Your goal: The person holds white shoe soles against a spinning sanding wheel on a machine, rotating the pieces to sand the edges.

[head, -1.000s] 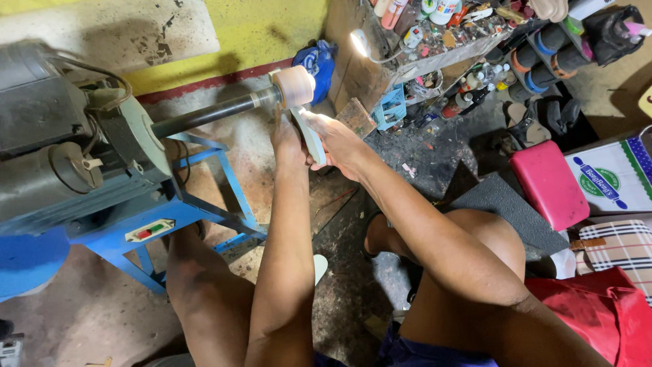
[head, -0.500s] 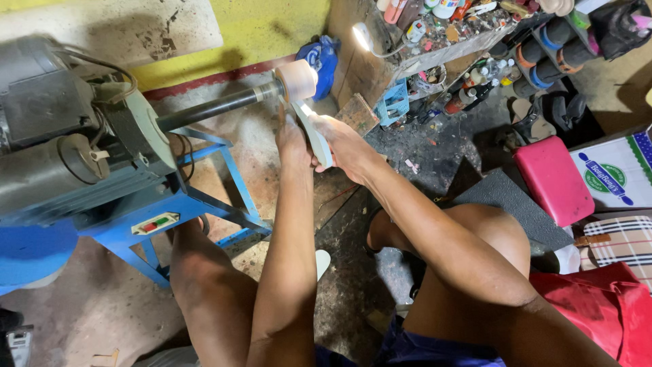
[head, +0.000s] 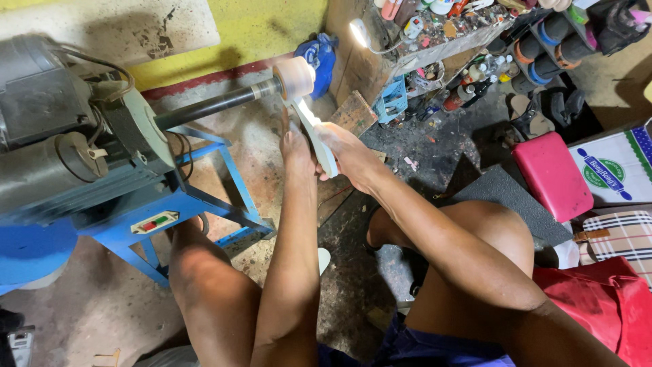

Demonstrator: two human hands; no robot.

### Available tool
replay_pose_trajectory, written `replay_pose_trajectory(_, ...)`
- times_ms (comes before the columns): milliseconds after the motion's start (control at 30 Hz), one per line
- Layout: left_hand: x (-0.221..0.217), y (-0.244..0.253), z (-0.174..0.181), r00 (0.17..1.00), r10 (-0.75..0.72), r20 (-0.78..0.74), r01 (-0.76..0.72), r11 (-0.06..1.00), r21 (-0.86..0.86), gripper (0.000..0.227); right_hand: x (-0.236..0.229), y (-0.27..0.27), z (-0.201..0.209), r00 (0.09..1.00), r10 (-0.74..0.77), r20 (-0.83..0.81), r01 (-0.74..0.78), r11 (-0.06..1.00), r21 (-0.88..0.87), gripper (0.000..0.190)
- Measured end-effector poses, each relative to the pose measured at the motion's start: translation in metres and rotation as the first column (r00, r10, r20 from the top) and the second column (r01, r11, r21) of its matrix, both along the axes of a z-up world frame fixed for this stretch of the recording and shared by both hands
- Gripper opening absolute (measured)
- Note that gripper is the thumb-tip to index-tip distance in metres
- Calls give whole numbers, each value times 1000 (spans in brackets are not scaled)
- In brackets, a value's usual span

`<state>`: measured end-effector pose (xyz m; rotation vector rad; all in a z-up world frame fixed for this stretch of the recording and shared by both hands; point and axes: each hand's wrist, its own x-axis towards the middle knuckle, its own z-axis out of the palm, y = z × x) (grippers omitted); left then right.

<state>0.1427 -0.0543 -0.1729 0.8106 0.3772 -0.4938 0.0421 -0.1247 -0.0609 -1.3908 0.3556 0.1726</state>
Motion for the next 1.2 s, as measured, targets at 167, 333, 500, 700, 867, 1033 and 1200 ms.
replay_pose_trajectory(167, 2, -6, -24, 1000, -3, -14, 2, 998, -63, 62, -10, 2, 2, 1000, 25, 10, -25, 1000, -13, 42)
replay_pose_trajectory(333, -12, -1, -12, 996, 24, 80, -19, 998, -63, 49, -18, 5, 7, 1000, 16, 3, -16, 1000, -10, 43)
replay_pose_trajectory(500, -23, 4, 6, 993, 56, 106, -45, 993, -105, 47, -26, 8, 10, 1000, 16, -18, -16, 999, -29, 44)
replay_pose_trajectory(700, -36, 9, 11, 994, 54, 99, -41, 991, -130, 48, -38, 11, 8, 1000, 24, -7, -25, 999, -28, 45)
replay_pose_trajectory(867, -44, 11, 15, 987, 69, 147, -38, 979, -199, 51, -46, 12, 4, 999, 27, 29, -28, 999, 23, 46)
replay_pose_trajectory(1033, -54, 19, 22, 979, 7, 205, 13, 995, -99, 55, -54, 9, 1, 999, 49, 22, -51, 995, 91, 47)
replay_pose_trajectory(1200, -58, 38, 30, 887, -112, 448, -2, 969, 246, 63, -58, 4, -20, 994, 67, -82, -64, 997, 42, 52)
